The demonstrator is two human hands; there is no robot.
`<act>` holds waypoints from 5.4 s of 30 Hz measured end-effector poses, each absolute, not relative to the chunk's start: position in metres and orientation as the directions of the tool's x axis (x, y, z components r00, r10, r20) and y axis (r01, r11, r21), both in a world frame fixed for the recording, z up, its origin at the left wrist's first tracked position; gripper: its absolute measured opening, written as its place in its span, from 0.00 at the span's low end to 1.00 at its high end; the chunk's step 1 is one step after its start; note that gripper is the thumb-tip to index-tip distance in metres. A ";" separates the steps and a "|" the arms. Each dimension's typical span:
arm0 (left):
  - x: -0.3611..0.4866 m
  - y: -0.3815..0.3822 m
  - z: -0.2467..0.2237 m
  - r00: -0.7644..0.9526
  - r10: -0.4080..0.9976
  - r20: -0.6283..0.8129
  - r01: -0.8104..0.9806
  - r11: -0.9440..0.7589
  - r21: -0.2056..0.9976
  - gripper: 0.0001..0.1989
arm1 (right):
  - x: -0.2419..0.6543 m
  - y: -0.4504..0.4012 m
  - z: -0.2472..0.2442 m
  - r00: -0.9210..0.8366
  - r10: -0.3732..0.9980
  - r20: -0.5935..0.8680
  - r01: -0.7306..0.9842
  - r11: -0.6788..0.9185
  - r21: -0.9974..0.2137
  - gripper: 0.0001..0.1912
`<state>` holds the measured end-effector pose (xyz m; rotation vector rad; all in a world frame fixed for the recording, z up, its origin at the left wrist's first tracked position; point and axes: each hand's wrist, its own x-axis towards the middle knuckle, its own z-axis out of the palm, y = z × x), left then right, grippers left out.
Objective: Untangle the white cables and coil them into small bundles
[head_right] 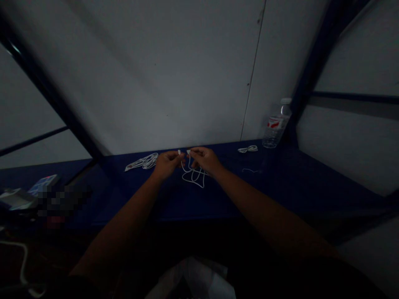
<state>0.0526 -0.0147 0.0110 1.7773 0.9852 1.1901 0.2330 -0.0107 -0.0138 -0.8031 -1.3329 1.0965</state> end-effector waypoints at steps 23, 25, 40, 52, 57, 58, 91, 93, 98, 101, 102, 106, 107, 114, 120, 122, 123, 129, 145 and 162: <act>0.059 -0.016 0.010 0.276 0.902 0.332 0.110 -0.373 0.921 0.16 | 0.236 -0.014 -0.008 -0.098 0.948 0.304 -0.211 0.278 -0.937 0.26; 0.058 -0.014 0.008 0.277 0.902 0.332 0.098 -0.370 0.924 0.17 | 0.236 -0.014 -0.009 -0.087 0.942 0.324 -0.180 0.305 -0.935 0.26; 0.047 -0.026 0.027 0.401 0.673 0.622 0.096 -0.706 0.702 0.07 | 0.254 -0.041 0.010 -0.214 0.626 0.750 0.390 0.759 -0.522 0.12; 0.044 -0.030 0.033 0.415 0.517 0.749 0.002 -0.824 0.567 0.09 | 0.258 -0.043 0.013 -0.404 0.331 0.853 0.353 0.916 -0.188 0.14; 0.047 -0.019 0.022 0.343 0.628 0.698 -0.005 -0.742 0.670 0.10 | 0.252 -0.037 0.010 -0.188 0.353 0.917 0.394 0.882 -0.258 0.10; 0.047 -0.017 0.021 0.293 0.697 0.654 -0.015 -0.681 0.732 0.13 | 0.253 -0.034 0.009 -0.107 0.392 0.914 0.388 0.863 -0.324 0.10; 0.032 -0.003 0.012 0.243 0.969 -0.045 0.346 -0.043 0.937 0.13 | 0.255 -0.026 -0.002 -0.724 0.483 0.493 0.371 0.875 -0.313 0.16; 0.033 -0.009 0.016 0.299 0.954 -0.034 0.361 -0.080 0.929 0.15 | 0.253 -0.023 -0.006 -0.689 0.511 0.515 0.395 0.859 -0.324 0.14; 0.037 -0.022 0.021 0.580 0.812 0.074 0.386 -0.353 0.852 0.22 | 0.257 -0.017 -0.009 -0.453 0.673 0.585 0.428 0.740 -0.519 0.13; 0.043 -0.022 0.016 0.644 0.750 0.151 0.350 -0.465 0.813 0.21 | 0.255 -0.019 -0.007 -0.333 0.727 0.600 0.421 0.685 -0.595 0.15; 0.045 -0.020 0.013 0.629 0.760 0.167 0.342 -0.463 0.817 0.21 | 0.254 -0.019 -0.007 -0.283 0.742 0.608 0.423 0.665 -0.615 0.16; 0.048 -0.012 0.007 0.485 0.849 0.212 0.243 -0.363 0.899 0.26 | 0.251 -0.019 -0.005 -0.085 0.766 0.637 0.422 0.607 -0.673 0.21; 0.047 -0.011 0.007 0.446 0.863 0.238 0.195 -0.354 0.915 0.26 | 0.251 -0.019 -0.005 -0.090 0.778 0.622 0.428 0.594 -0.681 0.22; 0.037 -0.013 0.012 0.621 0.766 0.164 0.219 -0.371 0.902 0.21 | 0.247 -0.017 -0.011 -0.370 0.818 0.441 0.430 0.572 -0.699 0.30; 0.043 -0.027 0.019 0.800 0.595 0.079 0.345 -0.563 0.751 0.23 | 0.254 -0.010 -0.011 -0.148 0.884 0.444 0.413 0.463 -0.784 0.34; 0.044 -0.028 0.019 0.789 0.611 0.069 0.390 -0.584 0.712 0.17 | 0.258 -0.008 -0.010 -0.111 0.889 0.443 0.415 0.447 -0.792 0.35; 0.045 -0.028 0.019 0.775 0.627 0.079 0.390 -0.573 0.721 0.18 | 0.259 -0.007 -0.010 -0.114 0.891 0.439 0.425 0.443 -0.789 0.34; 0.047 -0.024 0.019 0.571 0.757 0.317 -0.083 -0.331 0.940 0.28 | 0.257 -0.007 -0.015 -0.349 0.876 0.332 0.478 0.471 -0.741 0.35; 0.044 -0.006 0.006 0.176 0.973 0.147 0.015 -0.152 0.988 0.17 | 0.250 -0.008 -0.025 -0.654 0.656 0.378 0.493 0.748 -0.445 0.13; 0.048 -0.016 0.015 0.336 0.898 0.285 -0.029 -0.293 0.956 0.19 | 0.247 -0.008 -0.022 -0.386 0.828 0.407 0.564 0.560 -0.606 0.12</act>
